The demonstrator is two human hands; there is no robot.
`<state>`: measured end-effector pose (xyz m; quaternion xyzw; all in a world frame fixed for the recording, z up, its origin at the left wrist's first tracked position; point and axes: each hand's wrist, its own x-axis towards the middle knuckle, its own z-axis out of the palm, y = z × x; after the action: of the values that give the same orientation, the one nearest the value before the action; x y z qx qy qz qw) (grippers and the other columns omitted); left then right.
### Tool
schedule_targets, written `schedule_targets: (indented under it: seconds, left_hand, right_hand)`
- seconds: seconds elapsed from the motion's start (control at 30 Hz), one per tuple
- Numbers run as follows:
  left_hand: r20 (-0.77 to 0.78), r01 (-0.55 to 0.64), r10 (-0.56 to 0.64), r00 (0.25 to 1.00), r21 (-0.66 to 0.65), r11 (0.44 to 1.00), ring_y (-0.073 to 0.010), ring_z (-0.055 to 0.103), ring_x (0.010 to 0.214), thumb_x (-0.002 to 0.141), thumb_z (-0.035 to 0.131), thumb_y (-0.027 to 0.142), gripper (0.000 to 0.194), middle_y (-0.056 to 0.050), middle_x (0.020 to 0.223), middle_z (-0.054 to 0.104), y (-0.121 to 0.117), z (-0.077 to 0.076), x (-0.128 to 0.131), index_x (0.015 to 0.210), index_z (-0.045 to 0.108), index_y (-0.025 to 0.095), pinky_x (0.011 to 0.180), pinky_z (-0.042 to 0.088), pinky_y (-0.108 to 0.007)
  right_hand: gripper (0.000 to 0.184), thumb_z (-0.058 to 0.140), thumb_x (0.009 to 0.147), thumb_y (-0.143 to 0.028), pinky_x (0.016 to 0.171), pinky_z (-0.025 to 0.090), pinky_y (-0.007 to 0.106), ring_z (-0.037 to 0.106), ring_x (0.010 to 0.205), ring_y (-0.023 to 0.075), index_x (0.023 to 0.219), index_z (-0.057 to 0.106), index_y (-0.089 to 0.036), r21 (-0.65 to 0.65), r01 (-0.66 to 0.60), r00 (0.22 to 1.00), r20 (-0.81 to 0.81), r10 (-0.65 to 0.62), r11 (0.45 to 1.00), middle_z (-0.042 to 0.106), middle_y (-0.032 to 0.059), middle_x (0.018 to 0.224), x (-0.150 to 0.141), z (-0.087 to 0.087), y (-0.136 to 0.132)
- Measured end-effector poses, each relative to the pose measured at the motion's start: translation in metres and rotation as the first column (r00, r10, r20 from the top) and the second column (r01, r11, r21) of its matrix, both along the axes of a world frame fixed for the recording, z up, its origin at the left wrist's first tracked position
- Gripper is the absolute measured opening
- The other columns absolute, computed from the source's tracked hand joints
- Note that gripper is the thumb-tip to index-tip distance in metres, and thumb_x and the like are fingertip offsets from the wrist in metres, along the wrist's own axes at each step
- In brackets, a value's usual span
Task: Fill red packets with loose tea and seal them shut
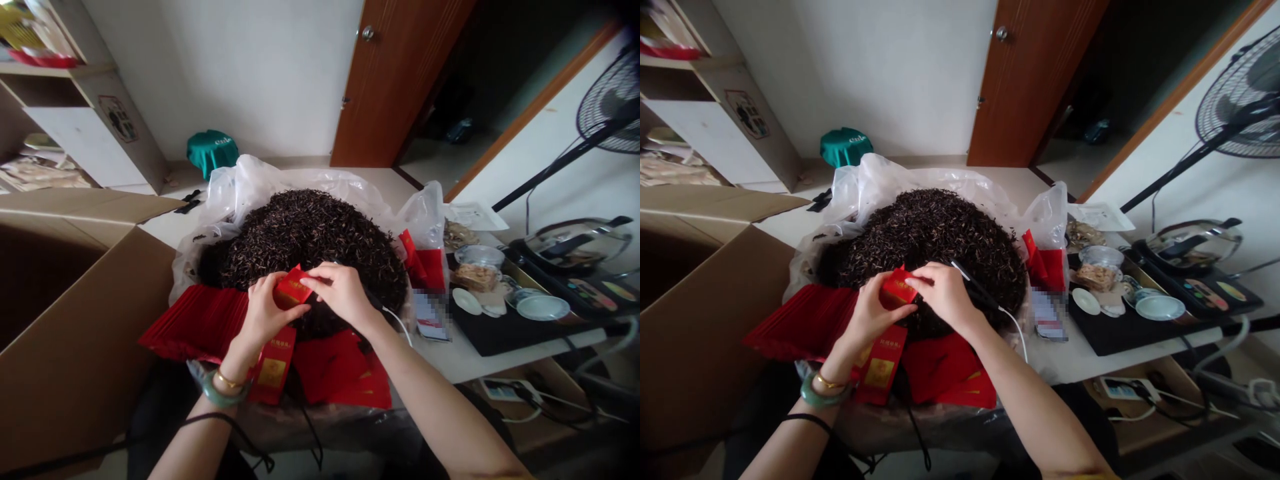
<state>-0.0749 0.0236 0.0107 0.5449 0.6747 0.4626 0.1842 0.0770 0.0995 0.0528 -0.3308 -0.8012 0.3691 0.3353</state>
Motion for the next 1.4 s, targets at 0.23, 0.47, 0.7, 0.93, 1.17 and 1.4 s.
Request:
schedule_targets:
  seconds: [0.23,0.47,0.7,0.93,1.17,1.4]
  left_hand:
    - [0.579,0.36,-0.181,0.795,-0.211,0.909,-0.0186,0.063,0.062,0.053,0.084,0.036,0.043,-0.004,0.074,0.072,-0.006,0.013,-0.013,0.086,0.071,0.013,0.056,0.05,-0.027]
    - [0.674,0.405,-0.183,0.715,-0.186,0.895,-0.015,0.061,0.06,0.048,0.087,0.035,0.047,-0.001,0.071,0.069,-0.006,0.018,-0.005,0.086,0.069,0.013,0.054,0.047,-0.023]
    - [0.741,0.158,-0.018,0.671,-0.12,0.98,-0.0121,0.058,0.056,0.06,0.078,0.054,0.042,-0.002,0.066,0.068,-0.002,0.018,0.003,0.073,0.071,0.014,0.05,0.043,-0.02]
    - [0.772,0.142,-0.006,0.635,-0.11,0.984,-0.0125,0.062,0.058,0.057,0.081,0.049,0.042,-0.001,0.069,0.07,-0.004,0.017,0.008,0.078,0.069,0.015,0.055,0.047,-0.021]
    - [0.798,0.331,-0.058,0.6,-0.181,0.926,-0.0167,0.066,0.059,0.045,0.089,0.032,0.046,-0.004,0.071,0.073,-0.003,0.017,0.013,0.081,0.069,0.012,0.061,0.053,-0.027]
    - [0.777,0.188,-0.002,0.629,-0.149,0.971,-0.0177,0.068,0.062,0.045,0.089,0.034,0.045,-0.007,0.075,0.075,-0.002,0.016,0.013,0.079,0.071,0.012,0.063,0.054,-0.028]
  right_hand:
    - [0.032,0.068,0.074,-0.043,0.042,0.045,0.022,0.056,0.044,0.011,0.087,0.073,-0.014,-0.368,-0.062,0.997,-0.057,0.044,0.928,0.068,0.0017,0.064,0.017,0.005,0.016]
    - [0.021,0.068,0.076,-0.035,0.054,0.044,0.022,0.059,0.057,0.0124,0.07,0.072,-0.015,-0.181,-0.054,0.998,-0.022,0.051,0.982,0.07,0.0011,0.066,0.009,0.003,0.015]
    - [0.02,0.067,0.079,-0.033,0.058,0.044,0.021,0.061,0.063,0.0126,0.072,0.074,-0.016,-0.142,-0.189,0.98,0.039,0.197,0.972,0.07,0.0016,0.071,-0.001,-0.001,0.007]
    - [0.035,0.073,0.069,-0.05,0.038,0.036,0.02,0.048,0.038,0.0089,0.068,0.07,-0.015,-0.372,-0.027,0.994,0.086,0.064,0.928,0.057,-0.0029,0.047,0.002,-0.002,0.004]
    - [0.03,0.057,0.086,-0.043,0.061,0.052,0.028,0.065,0.064,0.0173,0.091,0.073,-0.017,-0.143,-0.004,0.994,0.107,0.02,0.99,0.071,0.0052,0.075,0.016,-0.004,0.013]
    - [0.067,0.076,0.073,-0.035,0.082,0.048,0.052,0.059,0.104,0.0387,0.129,0.052,-0.009,0.386,0.2,0.65,0.636,-0.417,0.901,0.062,0.0236,0.11,0.064,-0.043,0.026]
